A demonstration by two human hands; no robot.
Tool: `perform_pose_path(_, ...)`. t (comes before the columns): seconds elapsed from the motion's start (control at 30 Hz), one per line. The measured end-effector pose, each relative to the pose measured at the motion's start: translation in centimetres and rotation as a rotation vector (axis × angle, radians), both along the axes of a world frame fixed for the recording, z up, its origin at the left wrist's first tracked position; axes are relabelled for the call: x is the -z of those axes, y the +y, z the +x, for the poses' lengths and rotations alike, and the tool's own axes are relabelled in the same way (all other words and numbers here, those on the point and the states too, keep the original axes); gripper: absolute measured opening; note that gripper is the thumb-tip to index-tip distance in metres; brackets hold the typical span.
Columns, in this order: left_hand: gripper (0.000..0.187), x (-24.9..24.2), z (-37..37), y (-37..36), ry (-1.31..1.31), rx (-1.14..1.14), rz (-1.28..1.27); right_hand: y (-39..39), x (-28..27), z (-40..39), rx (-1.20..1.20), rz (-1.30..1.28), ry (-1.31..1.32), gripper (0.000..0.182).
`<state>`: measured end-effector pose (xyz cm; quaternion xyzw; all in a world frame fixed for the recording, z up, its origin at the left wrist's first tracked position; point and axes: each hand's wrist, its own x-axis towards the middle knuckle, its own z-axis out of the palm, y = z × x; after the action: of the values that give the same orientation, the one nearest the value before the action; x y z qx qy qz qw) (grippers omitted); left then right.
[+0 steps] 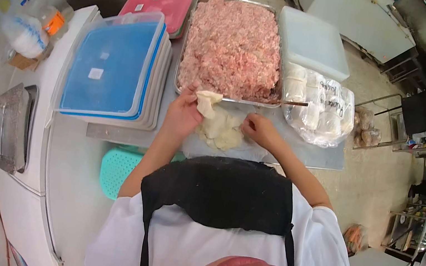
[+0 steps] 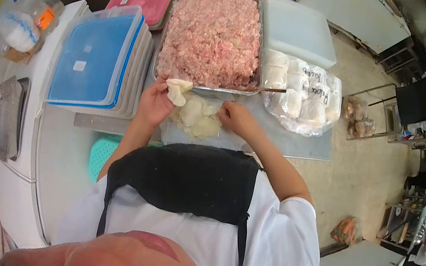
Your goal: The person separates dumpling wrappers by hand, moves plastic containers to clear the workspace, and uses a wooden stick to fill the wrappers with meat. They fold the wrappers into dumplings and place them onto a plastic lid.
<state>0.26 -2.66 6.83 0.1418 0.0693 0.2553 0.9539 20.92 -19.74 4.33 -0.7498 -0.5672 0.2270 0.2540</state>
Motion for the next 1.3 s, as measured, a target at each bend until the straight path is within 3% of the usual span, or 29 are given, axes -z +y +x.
perform_pose_path(0.13, 0.031, -1.2, 1.2, -0.8, -0.024, 0.174, -0.042, 1.0, -5.2, -2.2, 0.090, 0.314, 0.457, 0.027)
perform_pose_path(0.17, 0.033, -1.8, 1.6, -1.4, -0.014, 0.213, 0.048, 1.2, -5.9, -2.7, 0.084, 0.395, 0.590, 0.028)
perform_pose_path(0.23, 0.035, -4.0, 2.5, -2.7, 0.007, 0.293, 0.229, 1.6, -6.8, -2.8, 0.003, 0.368, 0.607, 0.026)
perform_pose_path(0.27, 0.044, -3.4, 2.6, -2.7, 0.082, 0.293, 0.417, 1.5, -7.0, -2.9, -0.036, 0.349, 0.620, 0.025)
perform_pose_path(0.37, 0.036, -4.3, 2.8, -2.8, 0.326, 0.157, 0.834, 1.1, -6.2, -1.5, -0.075, 0.313, 0.543, 0.021)
perform_pose_path(0.47, 0.024, -4.5, 2.1, -1.7, 0.511, 0.143, 1.410, 0.6, -5.9, -1.2, -0.048, 0.322, 0.659, 0.019)
perform_pose_path(0.57, 0.014, -5.7, 1.7, -1.0, 0.725, 0.302, 1.629, 0.2, -6.5, -1.8, -0.027, 0.244, 0.763, 0.020)
perform_pose_path(0.67, 0.015, -3.6, 1.5, -0.3, 0.563, 0.249, 1.250, 0.3, -5.9, -1.6, -0.042, 0.287, 0.708, 0.021)
perform_pose_path(0.8, 0.019, -3.3, 1.7, -2.3, 0.272, 0.247, 0.654, 0.2, -6.0, -1.9, -0.078, 0.151, 0.718, 0.020)
perform_pose_path(0.97, 0.029, -3.0, 1.0, -3.1, 0.429, 0.218, 0.817, 0.5, -7.3, -3.3, -0.066, 0.205, 0.723, 0.015)
perform_pose_path(1.1, 0.031, -3.0, 0.4, -3.1, 0.469, 0.224, 0.970, 0.5, -6.8, -2.7, -0.116, 0.126, 0.557, 0.016)
perform_pose_path(1.2, 0.029, -2.8, 0.1, -2.2, 0.605, 0.182, 1.425, 0.4, -5.7, -2.3, -0.111, 0.209, 0.538, 0.020)
perform_pose_path(1.3, 0.027, -4.4, -0.3, -2.3, 0.810, 0.230, 1.501, 0.2, -6.1, -2.1, -0.113, 0.203, 0.508, 0.019)
